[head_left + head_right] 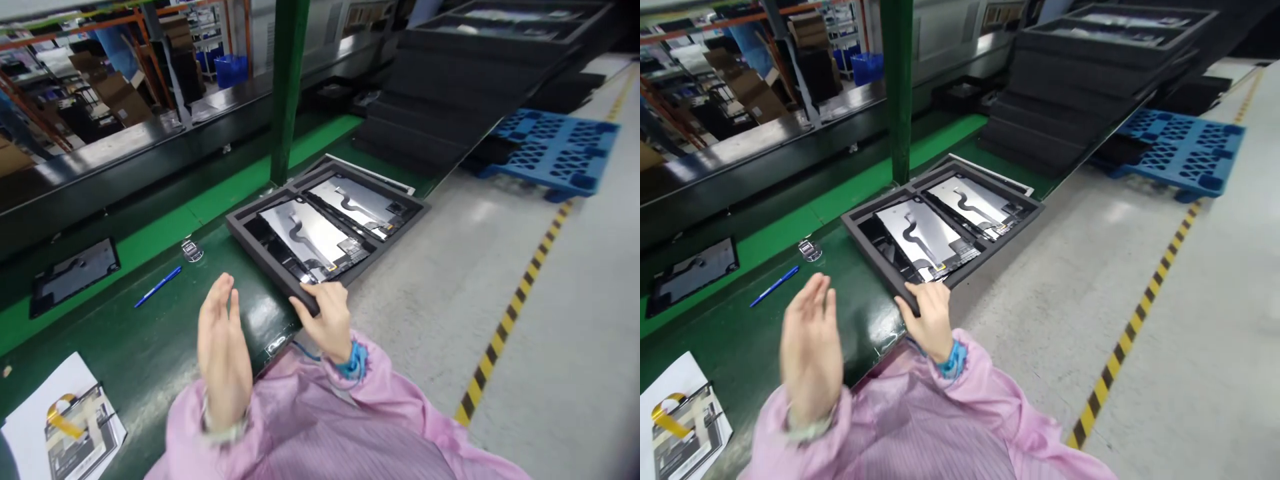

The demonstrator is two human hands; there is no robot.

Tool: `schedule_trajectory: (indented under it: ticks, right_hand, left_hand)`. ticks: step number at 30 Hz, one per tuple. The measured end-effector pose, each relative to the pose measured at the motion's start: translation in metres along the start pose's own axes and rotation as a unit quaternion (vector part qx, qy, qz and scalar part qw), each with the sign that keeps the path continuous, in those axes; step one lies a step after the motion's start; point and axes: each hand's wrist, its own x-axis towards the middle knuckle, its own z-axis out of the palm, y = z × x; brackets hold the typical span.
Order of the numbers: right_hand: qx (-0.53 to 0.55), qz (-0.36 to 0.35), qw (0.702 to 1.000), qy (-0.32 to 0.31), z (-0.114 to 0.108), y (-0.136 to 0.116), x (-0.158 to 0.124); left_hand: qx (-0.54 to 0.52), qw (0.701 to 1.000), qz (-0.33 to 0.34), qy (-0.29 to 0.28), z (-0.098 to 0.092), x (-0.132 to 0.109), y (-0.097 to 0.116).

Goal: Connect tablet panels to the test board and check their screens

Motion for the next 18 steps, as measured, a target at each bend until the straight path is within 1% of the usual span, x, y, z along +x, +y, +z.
schedule_trajectory:
  ticks: [1, 2, 3, 5, 6, 7, 9, 10, 11, 12, 14, 16, 18]
  right_hand:
    - [0.016, 0.002, 1.0, -0.002, 0.003, -0.006, -0.009]
    - [0.032, 0.006, 0.999, -0.007, 0.006, -0.011, -0.018]
    - [0.05, 0.012, 0.999, -0.012, 0.007, -0.013, -0.026]
    - [0.084, 0.035, 0.996, -0.002, 0.007, -0.01, -0.034]
    - [0.095, 0.057, 0.994, 0.018, 0.004, -0.004, -0.034]
    - [0.102, 0.089, 0.989, 0.052, 0.0, 0.006, -0.031]
    - [0.108, 0.173, 0.969, 0.141, -0.013, 0.037, -0.018]
    - [0.112, 0.221, 0.951, 0.185, -0.02, 0.055, -0.008]
    - [0.125, 0.265, 0.932, 0.214, -0.027, 0.074, 0.002]
    - [0.148, 0.306, 0.913, 0.225, -0.034, 0.093, 0.013]
    - [0.206, 0.366, 0.88, 0.22, -0.046, 0.124, 0.031]
    - [0.263, 0.397, 0.854, 0.207, -0.052, 0.138, 0.041]
    - [0.307, 0.408, 0.836, 0.202, -0.052, 0.134, 0.042]
  left_hand:
    - [-0.028, 0.999, -0.02, 0.017, 0.017, 0.019, -0.016]
    - [-0.046, 0.995, -0.084, 0.012, 0.031, 0.035, -0.033]
    - [-0.07, 0.986, -0.151, -0.022, 0.042, 0.046, -0.049]
    - [-0.104, 0.969, -0.213, -0.066, 0.054, 0.055, -0.075]
    - [-0.114, 0.966, -0.221, -0.077, 0.057, 0.054, -0.084]
    - [-0.119, 0.966, -0.216, -0.082, 0.058, 0.053, -0.089]
    - [-0.125, 0.968, -0.199, -0.088, 0.057, 0.049, -0.092]
    - [-0.127, 0.968, -0.192, -0.096, 0.055, 0.047, -0.091]
    - [-0.126, 0.969, -0.186, -0.102, 0.052, 0.046, -0.088]
    - [-0.123, 0.97, -0.182, -0.104, 0.049, 0.045, -0.086]
    - [-0.108, 0.974, -0.181, -0.088, 0.035, 0.042, -0.079]
    - [-0.086, 0.976, -0.198, -0.043, 0.011, 0.033, -0.074]
    - [-0.047, 0.971, -0.233, 0.027, -0.027, 0.017, -0.068]
